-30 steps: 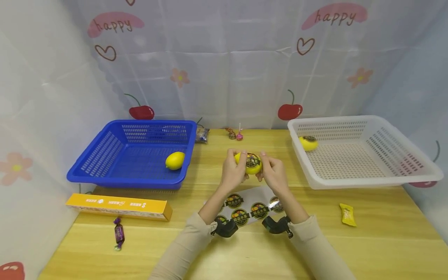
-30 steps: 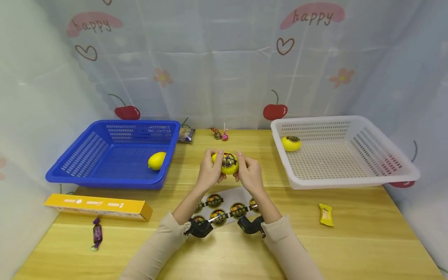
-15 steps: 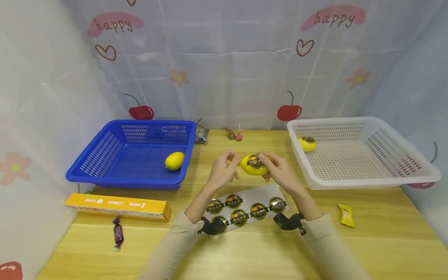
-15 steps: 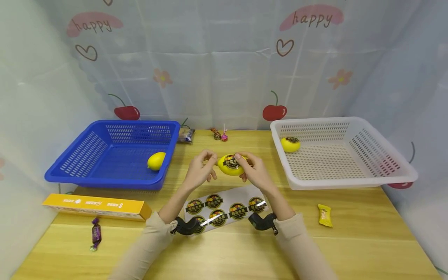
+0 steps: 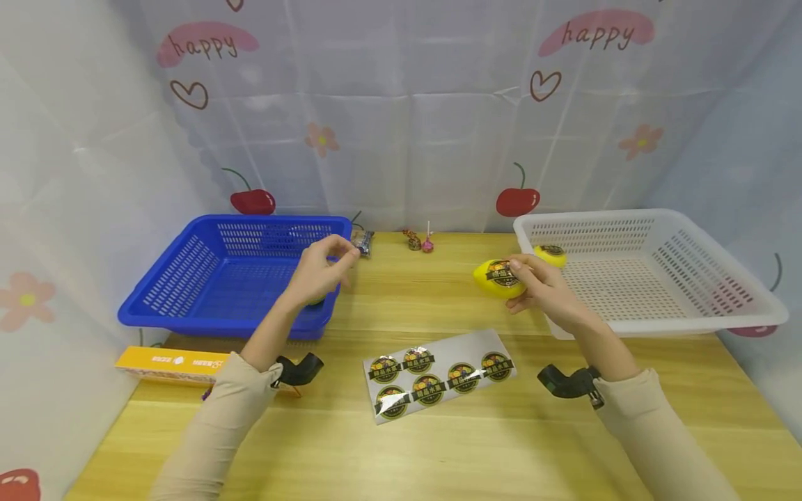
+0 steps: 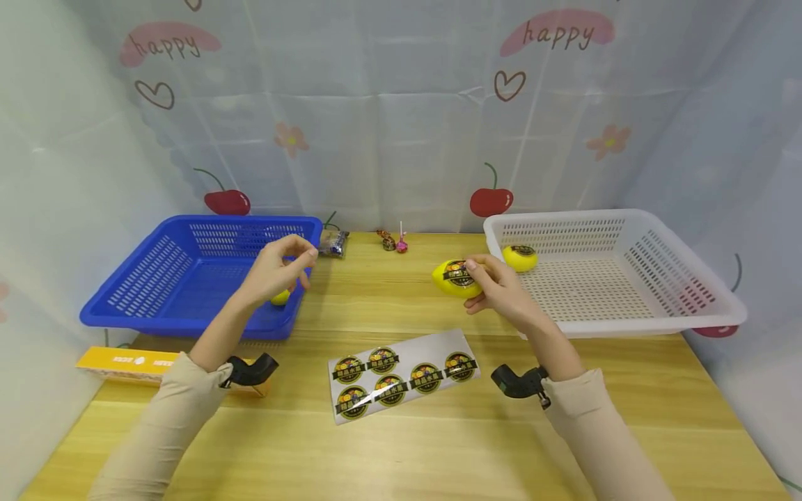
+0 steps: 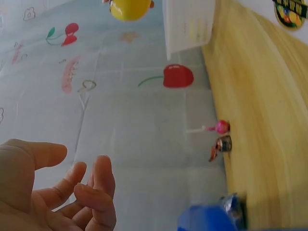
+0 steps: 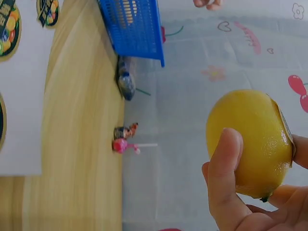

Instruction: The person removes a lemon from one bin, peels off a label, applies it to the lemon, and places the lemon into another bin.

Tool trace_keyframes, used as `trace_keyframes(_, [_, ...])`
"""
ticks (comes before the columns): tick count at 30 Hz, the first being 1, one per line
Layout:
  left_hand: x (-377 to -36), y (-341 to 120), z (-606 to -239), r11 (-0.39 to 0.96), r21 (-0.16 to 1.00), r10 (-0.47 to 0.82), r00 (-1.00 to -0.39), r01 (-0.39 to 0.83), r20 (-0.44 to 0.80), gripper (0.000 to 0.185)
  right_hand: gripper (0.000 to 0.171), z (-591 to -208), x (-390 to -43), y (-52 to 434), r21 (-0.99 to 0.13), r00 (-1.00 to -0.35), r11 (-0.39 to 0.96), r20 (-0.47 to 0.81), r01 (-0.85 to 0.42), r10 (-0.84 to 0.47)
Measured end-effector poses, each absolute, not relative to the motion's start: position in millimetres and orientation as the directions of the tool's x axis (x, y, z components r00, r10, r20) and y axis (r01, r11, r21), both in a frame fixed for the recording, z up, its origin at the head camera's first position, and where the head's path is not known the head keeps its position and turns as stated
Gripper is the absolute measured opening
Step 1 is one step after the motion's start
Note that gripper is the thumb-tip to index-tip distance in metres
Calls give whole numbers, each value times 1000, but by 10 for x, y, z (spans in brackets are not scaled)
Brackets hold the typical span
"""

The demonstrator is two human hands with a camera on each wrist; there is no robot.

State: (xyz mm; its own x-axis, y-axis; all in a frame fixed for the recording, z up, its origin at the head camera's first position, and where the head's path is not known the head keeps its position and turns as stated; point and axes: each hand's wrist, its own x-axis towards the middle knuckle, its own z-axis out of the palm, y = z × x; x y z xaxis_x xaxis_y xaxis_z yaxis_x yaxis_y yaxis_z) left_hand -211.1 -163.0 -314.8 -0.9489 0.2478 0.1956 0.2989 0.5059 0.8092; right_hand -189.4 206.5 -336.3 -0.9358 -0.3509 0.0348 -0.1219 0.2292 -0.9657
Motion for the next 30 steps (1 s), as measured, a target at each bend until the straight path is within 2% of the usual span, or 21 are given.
trace_keyframes(9, [-2428, -2205, -2995, 670, 730, 189, -982, 134, 7, 35, 56, -3182, -2058, 2412, -946, -943, 306, 2, -110, -332])
trace_keyframes(17, [-2728, -2578, -3026, 693, 721, 200, -962, 5, -185, 43, 50, -3097, -2279, 2817, -922, -950, 381, -48, -77, -308])
trace_keyframes(24, [-2858, -2758, -3104, 713, 701, 256, -924, -19, -285, 56, 79, -3068, -2516, 3107, -884, -967, 467, -143, 29, -211])
trace_keyframes(30, [-2953, -2749, -3163, 780, 626, 284, -891, 0, -354, 60, 92, -3163, -2747, 3372, -865, -964, 490, -212, 109, -160])
